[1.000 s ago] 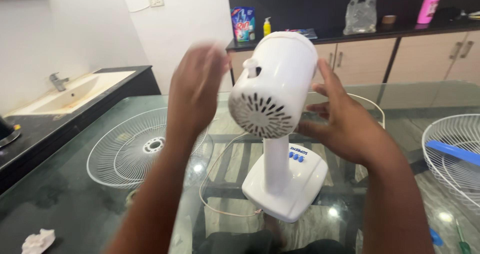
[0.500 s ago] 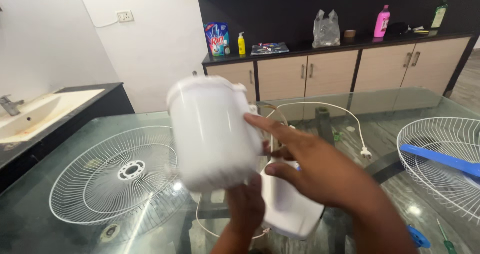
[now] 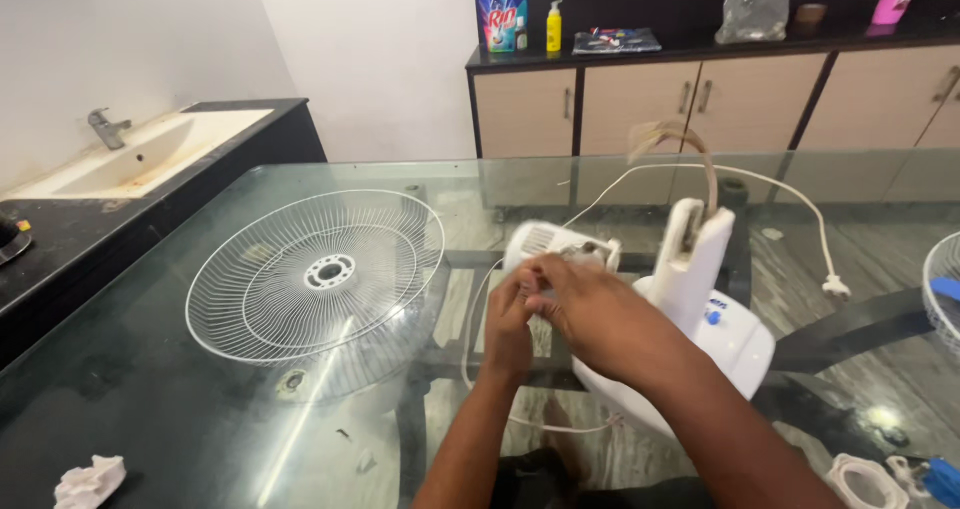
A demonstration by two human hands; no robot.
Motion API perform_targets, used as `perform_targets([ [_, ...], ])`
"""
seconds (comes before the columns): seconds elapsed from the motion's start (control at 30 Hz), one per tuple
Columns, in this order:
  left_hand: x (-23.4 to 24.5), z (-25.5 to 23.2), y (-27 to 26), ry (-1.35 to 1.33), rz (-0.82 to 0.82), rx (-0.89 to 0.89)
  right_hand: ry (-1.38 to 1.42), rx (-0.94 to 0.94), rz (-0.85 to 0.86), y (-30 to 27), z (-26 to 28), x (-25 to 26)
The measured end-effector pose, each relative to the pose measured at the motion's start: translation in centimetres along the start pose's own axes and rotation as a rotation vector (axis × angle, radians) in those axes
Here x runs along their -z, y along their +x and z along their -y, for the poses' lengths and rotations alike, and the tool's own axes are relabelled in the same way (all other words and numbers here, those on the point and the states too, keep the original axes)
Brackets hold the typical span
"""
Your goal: The person uses a screwdriver to tighten screws on a white fan motor housing, then attaches the motor to the fan stand. The person handles the motor housing, screwdriver, and fan stand.
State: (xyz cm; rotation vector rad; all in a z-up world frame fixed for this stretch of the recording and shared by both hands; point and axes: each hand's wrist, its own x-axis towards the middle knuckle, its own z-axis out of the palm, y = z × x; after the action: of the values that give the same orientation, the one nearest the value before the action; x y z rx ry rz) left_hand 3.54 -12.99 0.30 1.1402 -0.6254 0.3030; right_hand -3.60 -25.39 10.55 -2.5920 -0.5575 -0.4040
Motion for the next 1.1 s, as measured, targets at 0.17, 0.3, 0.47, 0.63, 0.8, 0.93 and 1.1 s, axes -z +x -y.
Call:
perform_targets([
  [0.17, 1.0, 2.9, -0.8, -0.107, -0.101, 0.089, 0.005, -0.062, 0.083, -0.1, 0.1, -2.1],
  [0.3, 1.6, 2.6, 1.2, 0.275, -0.255, 0.122, -0.048, -0.114, 0.247, -0.7, 1.4, -0.3],
  [0.47, 2.5, 3.7, 8.0, 0.968, -0.196, -0.187, -0.139, -0.241, 0.696, -2.5, 2.8, 4.6],
  [0.63, -0.4, 6.4, 17.5, 1.384, 0.271, 0.042, -0.114, -0.346, 0.617, -4.1, 1.0, 9.4],
  [0.8, -2.5, 9.6, 18.9, 1.580, 0.684, 0.208, -0.115, -0.381, 0.421, -6.5, -5.0, 12.5],
  [0.93, -1.9, 11.8, 18.3, 1.801, 0.673, -0.204, -0.098, -0.481, 0.261, -7.8, -9.8, 13.0],
  [1.1, -1.4, 12.8, 18.3, 1.652, 0.639, -0.199, -0.061, -0.585, 0.125, -8.7, -11.8, 13.0],
])
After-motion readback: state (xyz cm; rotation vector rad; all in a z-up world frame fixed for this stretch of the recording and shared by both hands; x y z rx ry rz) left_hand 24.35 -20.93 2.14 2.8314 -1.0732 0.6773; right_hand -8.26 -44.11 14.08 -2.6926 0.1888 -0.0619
